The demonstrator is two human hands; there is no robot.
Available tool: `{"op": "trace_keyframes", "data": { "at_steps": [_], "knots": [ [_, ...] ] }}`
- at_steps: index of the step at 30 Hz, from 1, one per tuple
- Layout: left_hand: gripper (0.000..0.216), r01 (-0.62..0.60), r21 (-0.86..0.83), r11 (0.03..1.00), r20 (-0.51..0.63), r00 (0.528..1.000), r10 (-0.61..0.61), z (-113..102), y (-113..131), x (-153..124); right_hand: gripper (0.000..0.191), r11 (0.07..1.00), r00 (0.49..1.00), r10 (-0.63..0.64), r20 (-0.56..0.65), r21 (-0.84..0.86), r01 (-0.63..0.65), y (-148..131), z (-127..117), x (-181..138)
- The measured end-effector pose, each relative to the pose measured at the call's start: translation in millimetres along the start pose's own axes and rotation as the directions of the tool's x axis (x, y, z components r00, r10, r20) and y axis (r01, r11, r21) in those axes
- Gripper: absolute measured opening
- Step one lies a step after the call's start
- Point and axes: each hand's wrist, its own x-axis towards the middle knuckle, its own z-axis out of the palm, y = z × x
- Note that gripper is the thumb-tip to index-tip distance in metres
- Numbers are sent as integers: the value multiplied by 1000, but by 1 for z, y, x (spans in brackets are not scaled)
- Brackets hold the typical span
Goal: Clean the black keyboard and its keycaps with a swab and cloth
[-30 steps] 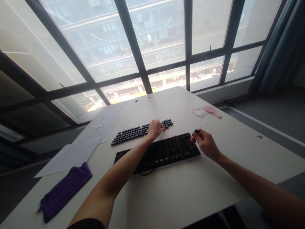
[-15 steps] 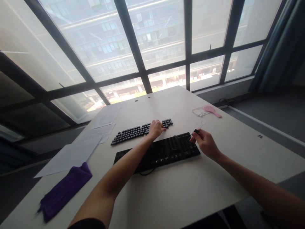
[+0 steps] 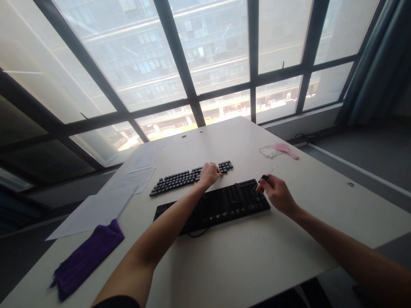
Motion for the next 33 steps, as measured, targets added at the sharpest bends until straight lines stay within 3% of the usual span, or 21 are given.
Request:
{"op": "trace_keyframes", "data": {
  "at_steps": [3, 5, 9, 13, 21, 27, 30, 33],
  "knots": [
    [23, -51, -41, 998, -69, 996, 48, -9, 15, -17, 30, 1000, 1000, -6, -12, 13, 6, -1, -6, 4],
    [21, -164, -125, 979, -129, 981, 147, -13, 34, -37, 29, 1000, 1000, -12, 13, -2, 12, -1, -10, 7],
    [25, -325, -344, 881, -111, 946, 305, -12, 79, -83, 28, 999, 993, -19, 118, -38, 24, 2, -16, 10],
    [25, -338, -455, 824, -132, 940, 313, 1, 106, -108, 23, 996, 973, -4, 232, -83, 24, 7, -16, 9],
    [23, -329, -453, 828, -188, 944, 272, 18, 109, -112, 17, 966, 927, -9, 376, -237, 106, 0, -18, 8],
    [18, -387, -449, 806, -184, 922, 341, 8, 111, -116, 15, 881, 918, -158, 363, -368, 297, -3, -17, -6],
    [21, -383, -479, 790, -94, 917, 387, 4, 115, -112, 15, 925, 954, -115, 278, -320, 205, 3, -15, -12],
    [24, -335, -510, 792, -87, 937, 340, 8, 121, -107, 16, 978, 985, -19, 172, -203, 54, 11, -12, -13]
  ]
}}
